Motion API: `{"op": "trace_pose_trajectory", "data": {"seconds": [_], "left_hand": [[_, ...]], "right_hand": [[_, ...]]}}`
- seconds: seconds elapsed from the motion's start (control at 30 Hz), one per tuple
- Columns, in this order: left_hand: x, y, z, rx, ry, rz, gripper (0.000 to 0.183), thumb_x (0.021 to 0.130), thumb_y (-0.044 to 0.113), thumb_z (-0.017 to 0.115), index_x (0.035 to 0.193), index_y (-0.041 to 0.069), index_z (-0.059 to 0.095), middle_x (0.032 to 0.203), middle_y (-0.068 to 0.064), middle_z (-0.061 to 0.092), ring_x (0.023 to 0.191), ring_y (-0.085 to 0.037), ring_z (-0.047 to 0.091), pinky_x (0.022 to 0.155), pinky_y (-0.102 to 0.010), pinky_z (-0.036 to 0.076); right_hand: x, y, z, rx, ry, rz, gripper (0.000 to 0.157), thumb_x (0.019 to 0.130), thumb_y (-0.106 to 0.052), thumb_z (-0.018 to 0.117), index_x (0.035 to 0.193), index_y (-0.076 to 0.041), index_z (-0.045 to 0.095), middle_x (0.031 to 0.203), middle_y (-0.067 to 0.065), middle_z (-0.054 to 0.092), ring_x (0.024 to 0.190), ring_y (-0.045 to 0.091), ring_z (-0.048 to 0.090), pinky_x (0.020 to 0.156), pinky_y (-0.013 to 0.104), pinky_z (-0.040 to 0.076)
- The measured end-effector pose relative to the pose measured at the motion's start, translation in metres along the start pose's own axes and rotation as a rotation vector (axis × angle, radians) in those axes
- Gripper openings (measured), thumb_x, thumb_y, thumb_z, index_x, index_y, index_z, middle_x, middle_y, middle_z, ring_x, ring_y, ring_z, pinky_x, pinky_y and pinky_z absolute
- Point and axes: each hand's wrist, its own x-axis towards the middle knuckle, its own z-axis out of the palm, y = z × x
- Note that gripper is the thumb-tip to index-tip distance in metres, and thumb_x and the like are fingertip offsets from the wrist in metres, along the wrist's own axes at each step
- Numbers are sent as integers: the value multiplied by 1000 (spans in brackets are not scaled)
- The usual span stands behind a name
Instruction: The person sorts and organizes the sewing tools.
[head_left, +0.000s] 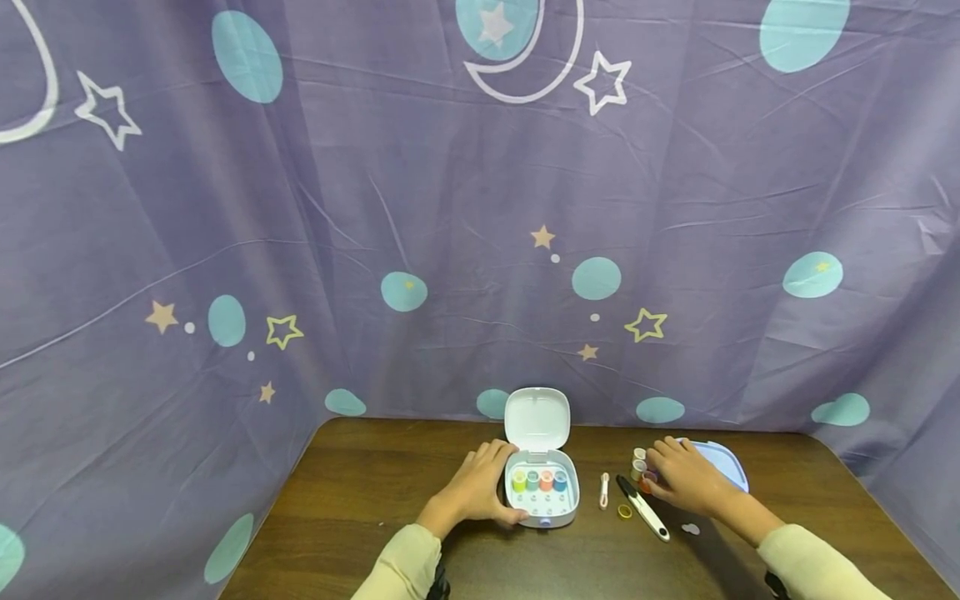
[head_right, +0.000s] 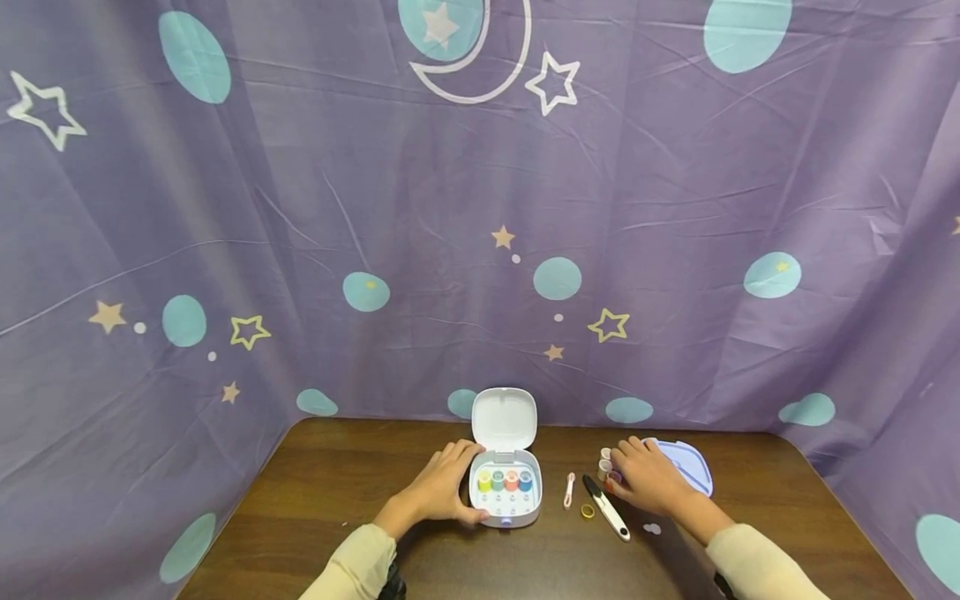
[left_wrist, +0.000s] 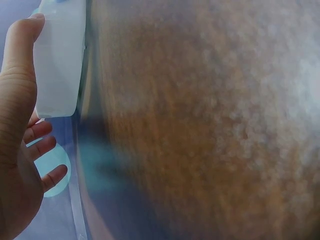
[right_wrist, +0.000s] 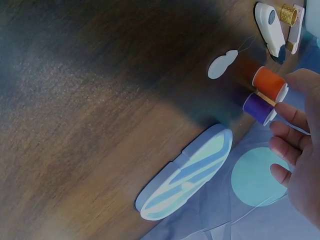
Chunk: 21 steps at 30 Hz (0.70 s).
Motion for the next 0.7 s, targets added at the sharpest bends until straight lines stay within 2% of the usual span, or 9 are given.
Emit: {"op": "trace_pose_trajectory", "data": {"seconds": [0.37, 0.7], "left_hand": [[-3, 0, 1, 9, 10, 12, 102, 63, 66, 85, 142, 11, 49, 131, -2, 55, 118, -19, 51, 94, -35, 46], [-2, 1, -1, 1, 2, 8, 102, 64, 65, 85, 143, 10, 48, 129, -4, 57, 118, -18, 51, 96, -36, 46]], "right_hand": [[-2, -1, 3, 7, -32, 3, 29, 80, -35, 80, 83, -22, 54, 80, -12, 44, 78, 12, 45, 70, 35, 39], [-1, -1, 3, -4, -1, -13, 35, 78, -36, 81, 78, -25, 48, 78, -14, 41, 77, 11, 43, 67, 33, 36]]}}
